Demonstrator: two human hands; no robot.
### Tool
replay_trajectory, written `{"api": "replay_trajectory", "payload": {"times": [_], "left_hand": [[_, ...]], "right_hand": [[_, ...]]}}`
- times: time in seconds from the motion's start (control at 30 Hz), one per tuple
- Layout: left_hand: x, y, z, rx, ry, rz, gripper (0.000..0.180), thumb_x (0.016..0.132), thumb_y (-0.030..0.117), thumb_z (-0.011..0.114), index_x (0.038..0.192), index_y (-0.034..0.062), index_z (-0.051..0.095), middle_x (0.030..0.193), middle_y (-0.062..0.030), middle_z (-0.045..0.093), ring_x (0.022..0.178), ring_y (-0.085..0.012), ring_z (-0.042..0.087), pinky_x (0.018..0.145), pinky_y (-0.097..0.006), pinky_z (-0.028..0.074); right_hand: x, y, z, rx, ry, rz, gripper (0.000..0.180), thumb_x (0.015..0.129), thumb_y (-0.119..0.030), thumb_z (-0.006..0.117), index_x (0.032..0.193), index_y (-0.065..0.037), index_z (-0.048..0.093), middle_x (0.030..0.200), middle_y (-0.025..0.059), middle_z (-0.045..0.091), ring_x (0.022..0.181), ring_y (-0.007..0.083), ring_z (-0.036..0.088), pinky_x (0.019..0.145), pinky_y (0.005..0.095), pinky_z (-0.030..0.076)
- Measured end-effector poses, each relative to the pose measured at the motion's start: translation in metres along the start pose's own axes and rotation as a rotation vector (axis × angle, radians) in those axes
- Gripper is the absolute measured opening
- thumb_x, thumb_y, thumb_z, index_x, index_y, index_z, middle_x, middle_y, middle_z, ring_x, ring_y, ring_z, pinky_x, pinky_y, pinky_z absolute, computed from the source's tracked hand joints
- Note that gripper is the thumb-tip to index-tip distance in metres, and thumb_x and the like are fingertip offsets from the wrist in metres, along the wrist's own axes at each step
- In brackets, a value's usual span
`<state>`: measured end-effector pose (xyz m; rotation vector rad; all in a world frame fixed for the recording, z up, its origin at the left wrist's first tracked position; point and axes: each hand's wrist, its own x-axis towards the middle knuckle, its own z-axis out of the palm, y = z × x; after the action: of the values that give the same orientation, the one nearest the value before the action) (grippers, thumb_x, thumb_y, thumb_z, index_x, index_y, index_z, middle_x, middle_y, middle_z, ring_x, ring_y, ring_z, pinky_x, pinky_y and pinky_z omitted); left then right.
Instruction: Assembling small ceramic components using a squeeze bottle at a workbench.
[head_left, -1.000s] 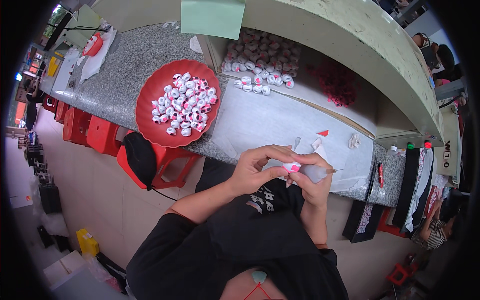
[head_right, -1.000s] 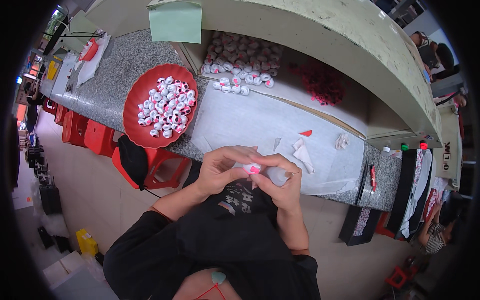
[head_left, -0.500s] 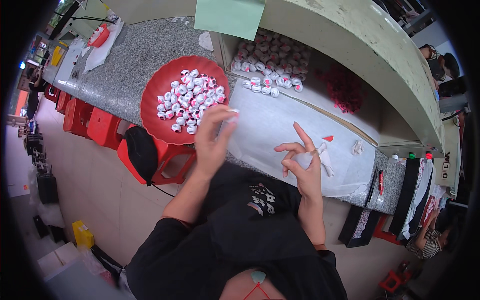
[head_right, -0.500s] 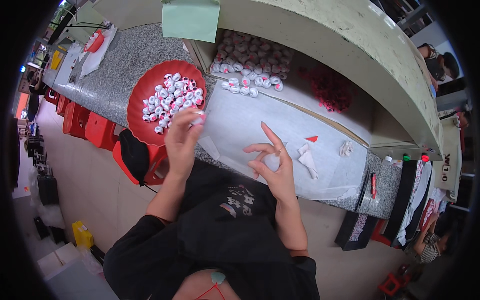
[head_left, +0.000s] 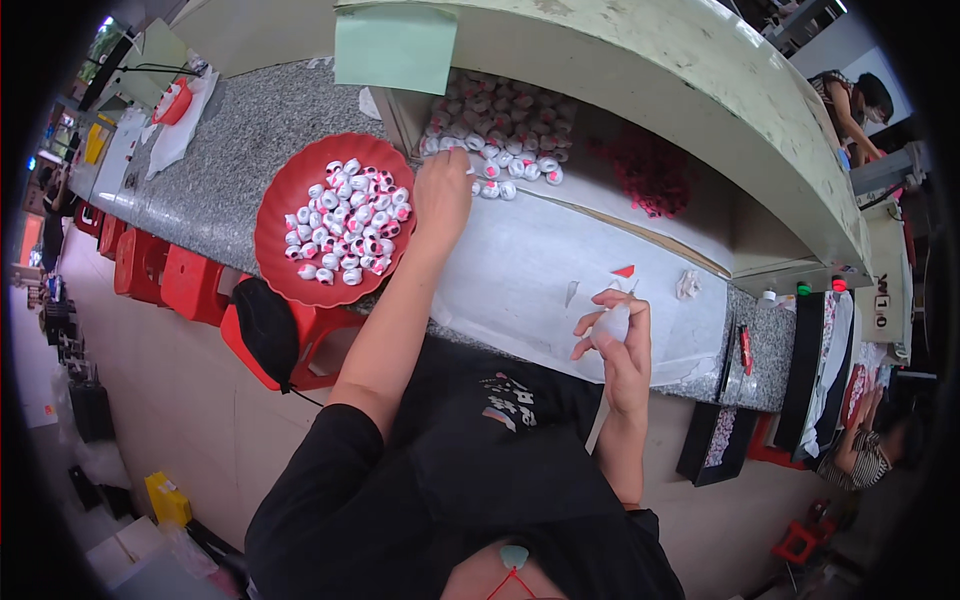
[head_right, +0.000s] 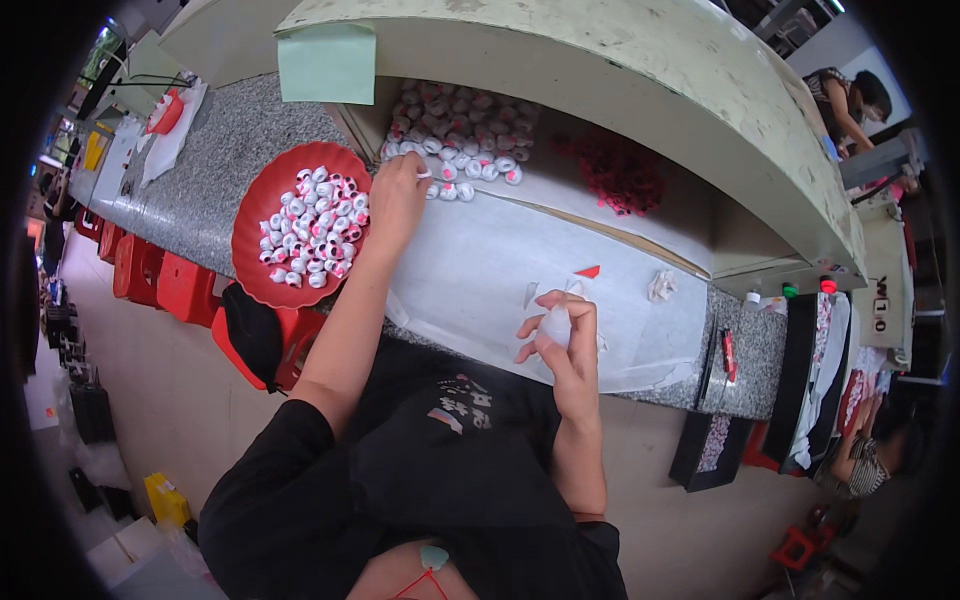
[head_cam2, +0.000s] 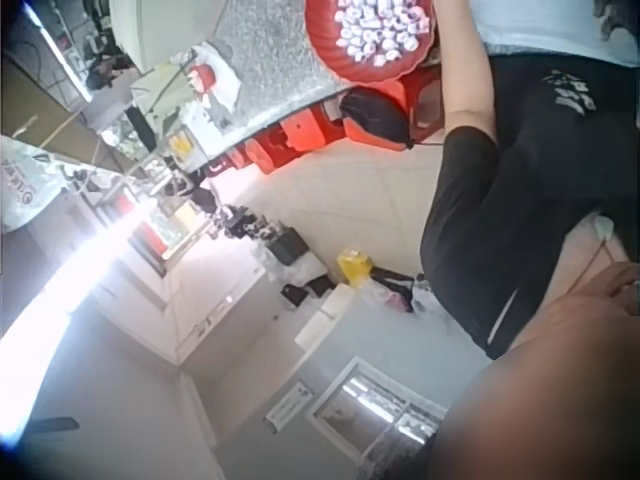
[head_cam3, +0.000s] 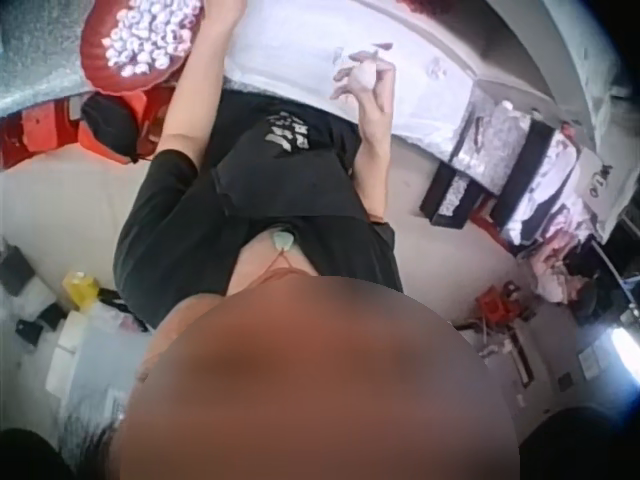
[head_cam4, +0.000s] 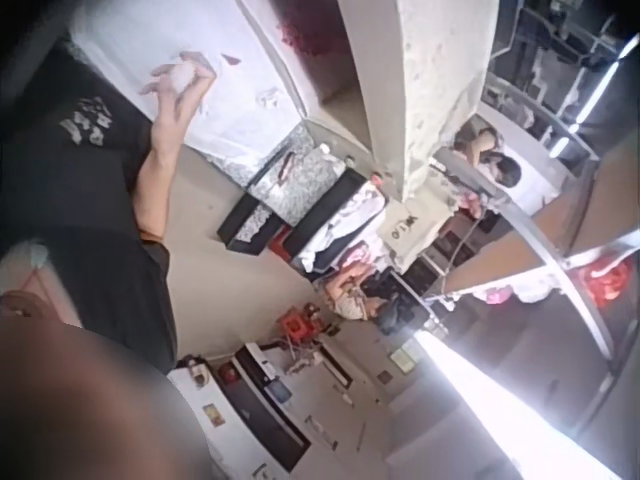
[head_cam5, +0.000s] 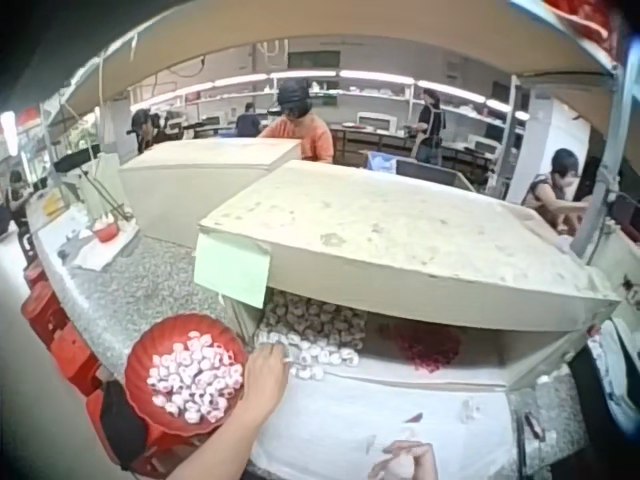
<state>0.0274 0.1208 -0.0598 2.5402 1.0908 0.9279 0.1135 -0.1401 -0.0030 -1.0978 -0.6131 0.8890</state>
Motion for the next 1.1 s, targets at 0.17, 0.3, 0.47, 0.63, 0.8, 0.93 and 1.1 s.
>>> {"api": "replay_trajectory", "payload": {"times": [0.17,0.3,0.47,0.63,0.8,0.93,1.1], "left_hand": [[-0.016,0.040,-0.025,-0.845,-0.156,-0.235,0.022,0.072,0.006,0.060,0.091,0.0012,0.051,0.088,-0.0078,0.056,0.074,-0.0160,0.055,0.063,-0.029,0.043],[-0.044,0.083,-0.056,-1.489,-0.484,-0.392,0.031,0.075,0.004,0.057,0.105,-0.0001,0.049,0.099,-0.0105,0.054,0.085,-0.0149,0.054,0.075,-0.029,0.044],[-0.065,0.108,-0.071,-1.790,-0.600,-0.447,0.036,0.075,0.003,0.057,0.108,-0.0007,0.045,0.102,-0.0142,0.052,0.090,-0.0184,0.054,0.081,-0.032,0.045],[-0.076,0.118,-0.074,-1.756,-0.515,-0.386,0.036,0.073,0.001,0.058,0.106,-0.0010,0.043,0.101,-0.0156,0.052,0.091,-0.0207,0.055,0.081,-0.033,0.045],[-0.079,0.121,-0.079,-1.771,-0.542,-0.363,0.035,0.072,-0.001,0.058,0.103,-0.0004,0.043,0.101,-0.0158,0.052,0.091,-0.0212,0.055,0.081,-0.033,0.045],[-0.080,0.121,-0.082,-1.795,-0.550,-0.367,0.033,0.072,-0.002,0.057,0.102,-0.0012,0.042,0.102,-0.0151,0.052,0.091,-0.0189,0.054,0.080,-0.029,0.044],[-0.080,0.121,-0.083,-1.828,-0.577,-0.356,0.033,0.073,-0.005,0.056,0.103,-0.0022,0.042,0.103,-0.0145,0.051,0.092,-0.0163,0.053,0.079,-0.025,0.043]], "right_hand": [[0.000,-0.022,0.002,-0.201,0.110,-0.150,0.034,0.077,-0.010,0.050,0.108,0.002,0.040,0.102,0.0141,0.040,0.077,0.0218,0.053,0.055,0.0292,0.049],[-0.007,-0.034,0.004,-0.122,0.280,-0.168,0.033,0.073,-0.009,0.056,0.102,0.001,0.041,0.097,0.0127,0.043,0.070,0.0185,0.053,0.053,0.0256,0.047],[-0.007,-0.045,0.007,0.001,0.376,-0.493,0.032,0.066,-0.009,0.064,0.085,-0.004,0.039,0.086,0.0085,0.043,0.062,0.0127,0.047,0.052,0.0223,0.041],[-0.014,-0.050,0.020,-0.140,0.384,-0.709,0.038,0.062,-0.017,0.070,0.083,-0.006,0.040,0.078,0.0061,0.040,0.061,0.0119,0.043,0.058,0.0222,0.039],[-0.025,-0.046,0.019,-0.368,0.206,-0.837,0.047,0.051,-0.007,0.079,0.085,-0.006,0.046,0.083,0.0055,0.047,0.066,0.0156,0.053,0.058,0.0239,0.045],[-0.023,-0.046,0.026,-0.446,0.246,-0.882,0.041,0.054,-0.013,0.077,0.080,-0.007,0.046,0.074,0.0037,0.044,0.060,0.0121,0.048,0.055,0.0212,0.042],[-0.025,-0.047,0.022,-0.447,0.179,-0.862,0.045,0.051,-0.008,0.078,0.083,-0.007,0.047,0.078,0.0049,0.046,0.062,0.0143,0.051,0.054,0.0224,0.044]]}}
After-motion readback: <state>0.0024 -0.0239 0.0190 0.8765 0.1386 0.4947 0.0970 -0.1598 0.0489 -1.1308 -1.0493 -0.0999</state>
